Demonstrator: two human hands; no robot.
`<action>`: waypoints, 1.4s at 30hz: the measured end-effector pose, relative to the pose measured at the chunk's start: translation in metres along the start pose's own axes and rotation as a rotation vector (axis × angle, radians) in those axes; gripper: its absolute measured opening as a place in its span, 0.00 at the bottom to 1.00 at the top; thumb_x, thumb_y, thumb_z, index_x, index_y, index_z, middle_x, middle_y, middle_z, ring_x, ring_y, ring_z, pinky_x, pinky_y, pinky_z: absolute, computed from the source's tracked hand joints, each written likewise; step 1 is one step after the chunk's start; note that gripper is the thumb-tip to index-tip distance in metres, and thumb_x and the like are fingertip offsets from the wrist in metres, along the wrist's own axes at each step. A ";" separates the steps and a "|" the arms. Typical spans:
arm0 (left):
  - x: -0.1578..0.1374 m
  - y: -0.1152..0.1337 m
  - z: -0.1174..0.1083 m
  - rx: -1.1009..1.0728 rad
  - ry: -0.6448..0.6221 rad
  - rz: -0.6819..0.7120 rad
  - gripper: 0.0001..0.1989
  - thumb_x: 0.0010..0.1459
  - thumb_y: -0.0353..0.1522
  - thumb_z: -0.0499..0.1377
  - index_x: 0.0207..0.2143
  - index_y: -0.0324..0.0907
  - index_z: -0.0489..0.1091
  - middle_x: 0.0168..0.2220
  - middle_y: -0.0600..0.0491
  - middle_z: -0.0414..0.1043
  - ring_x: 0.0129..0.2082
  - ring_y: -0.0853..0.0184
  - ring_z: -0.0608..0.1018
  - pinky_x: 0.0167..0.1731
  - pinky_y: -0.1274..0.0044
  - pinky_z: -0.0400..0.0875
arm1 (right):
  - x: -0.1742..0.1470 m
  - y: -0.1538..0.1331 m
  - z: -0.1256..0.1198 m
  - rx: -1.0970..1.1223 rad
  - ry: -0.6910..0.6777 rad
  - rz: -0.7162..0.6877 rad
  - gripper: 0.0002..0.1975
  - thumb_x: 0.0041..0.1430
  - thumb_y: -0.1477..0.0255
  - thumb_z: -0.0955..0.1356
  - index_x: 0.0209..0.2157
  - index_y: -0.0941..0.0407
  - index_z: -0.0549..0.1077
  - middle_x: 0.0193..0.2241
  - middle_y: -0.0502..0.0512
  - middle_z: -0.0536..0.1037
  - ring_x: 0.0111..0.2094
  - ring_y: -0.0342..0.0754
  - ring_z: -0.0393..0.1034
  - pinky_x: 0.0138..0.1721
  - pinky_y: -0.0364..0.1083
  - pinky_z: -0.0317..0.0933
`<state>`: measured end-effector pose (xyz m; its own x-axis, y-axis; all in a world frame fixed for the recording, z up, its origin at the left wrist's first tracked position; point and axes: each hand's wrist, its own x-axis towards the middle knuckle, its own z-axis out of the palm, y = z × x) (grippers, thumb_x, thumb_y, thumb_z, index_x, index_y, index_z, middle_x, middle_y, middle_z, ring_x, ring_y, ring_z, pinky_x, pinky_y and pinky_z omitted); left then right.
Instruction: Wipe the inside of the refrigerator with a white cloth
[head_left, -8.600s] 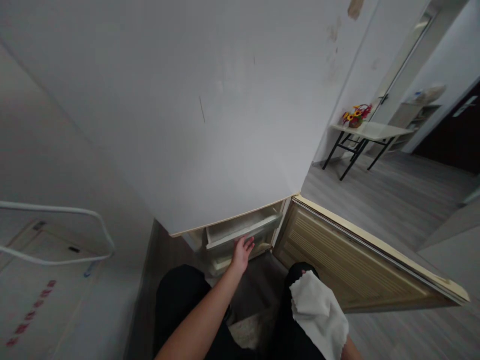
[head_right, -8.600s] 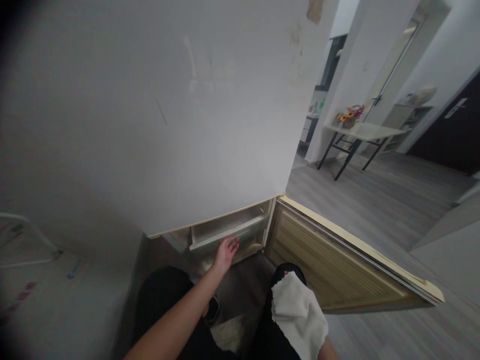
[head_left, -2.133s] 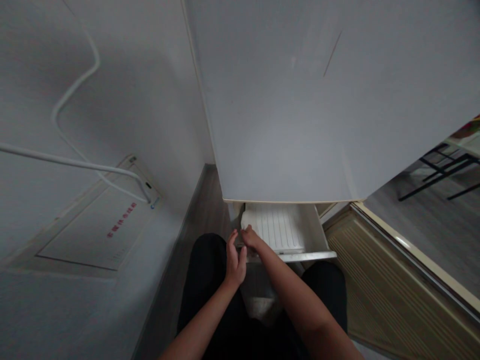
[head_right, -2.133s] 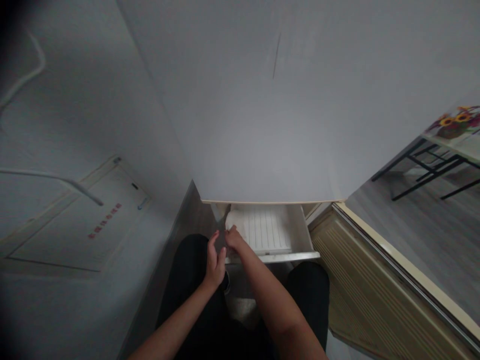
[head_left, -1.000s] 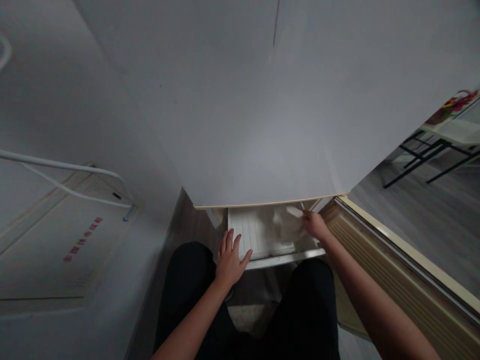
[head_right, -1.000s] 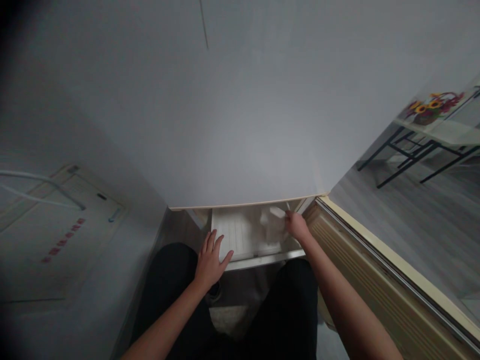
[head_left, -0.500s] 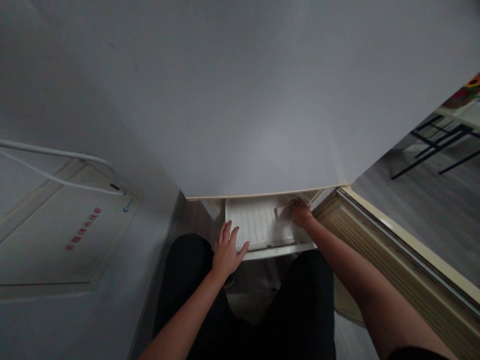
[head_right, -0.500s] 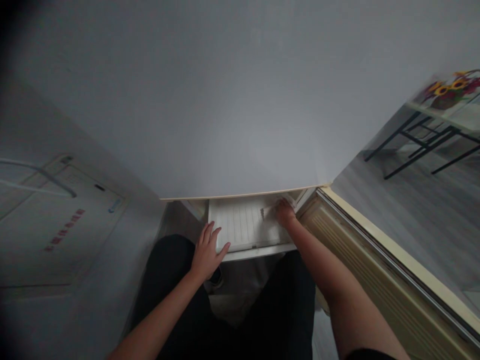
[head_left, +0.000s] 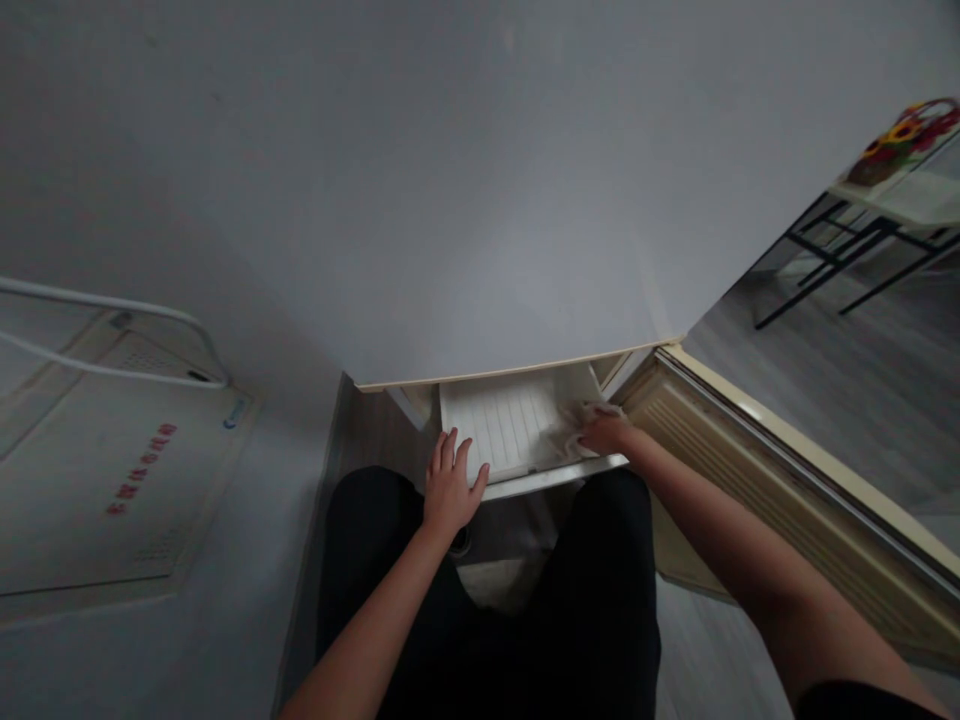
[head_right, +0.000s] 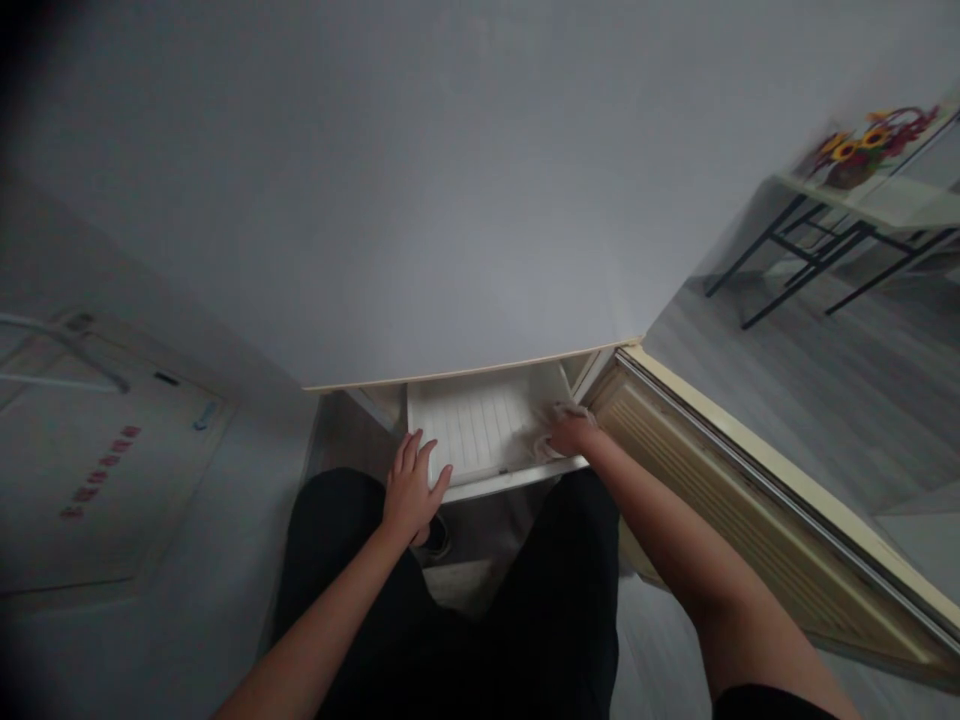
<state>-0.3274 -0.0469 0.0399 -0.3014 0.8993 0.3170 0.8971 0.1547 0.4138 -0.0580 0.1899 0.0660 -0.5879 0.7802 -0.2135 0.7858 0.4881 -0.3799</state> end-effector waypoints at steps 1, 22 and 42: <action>0.000 0.000 0.000 -0.016 -0.005 -0.003 0.24 0.68 0.43 0.54 0.60 0.40 0.67 0.69 0.37 0.60 0.71 0.46 0.60 0.64 0.53 0.63 | -0.018 0.005 0.002 0.007 -0.056 0.010 0.12 0.67 0.64 0.70 0.36 0.58 0.81 0.35 0.59 0.82 0.40 0.50 0.78 0.49 0.50 0.70; -0.009 -0.028 -0.013 -0.355 0.019 -0.054 0.24 0.70 0.46 0.49 0.60 0.42 0.64 0.66 0.39 0.63 0.71 0.51 0.60 0.69 0.53 0.55 | -0.123 -0.160 0.161 0.005 0.360 -0.230 0.30 0.70 0.72 0.62 0.72 0.48 0.58 0.74 0.57 0.50 0.75 0.58 0.42 0.68 0.60 0.52; -0.008 -0.013 0.001 0.048 -0.041 0.223 0.24 0.67 0.43 0.55 0.59 0.38 0.67 0.64 0.37 0.68 0.70 0.45 0.63 0.67 0.52 0.58 | -0.058 0.050 0.054 0.940 0.374 0.603 0.21 0.65 0.61 0.59 0.37 0.60 0.77 0.29 0.61 0.80 0.41 0.54 0.77 0.46 0.49 0.70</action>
<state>-0.3360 -0.0561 0.0314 -0.0810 0.9292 0.3606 0.9547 -0.0316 0.2959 0.0052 0.1480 0.0101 0.0456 0.9287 -0.3680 0.3747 -0.3574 -0.8555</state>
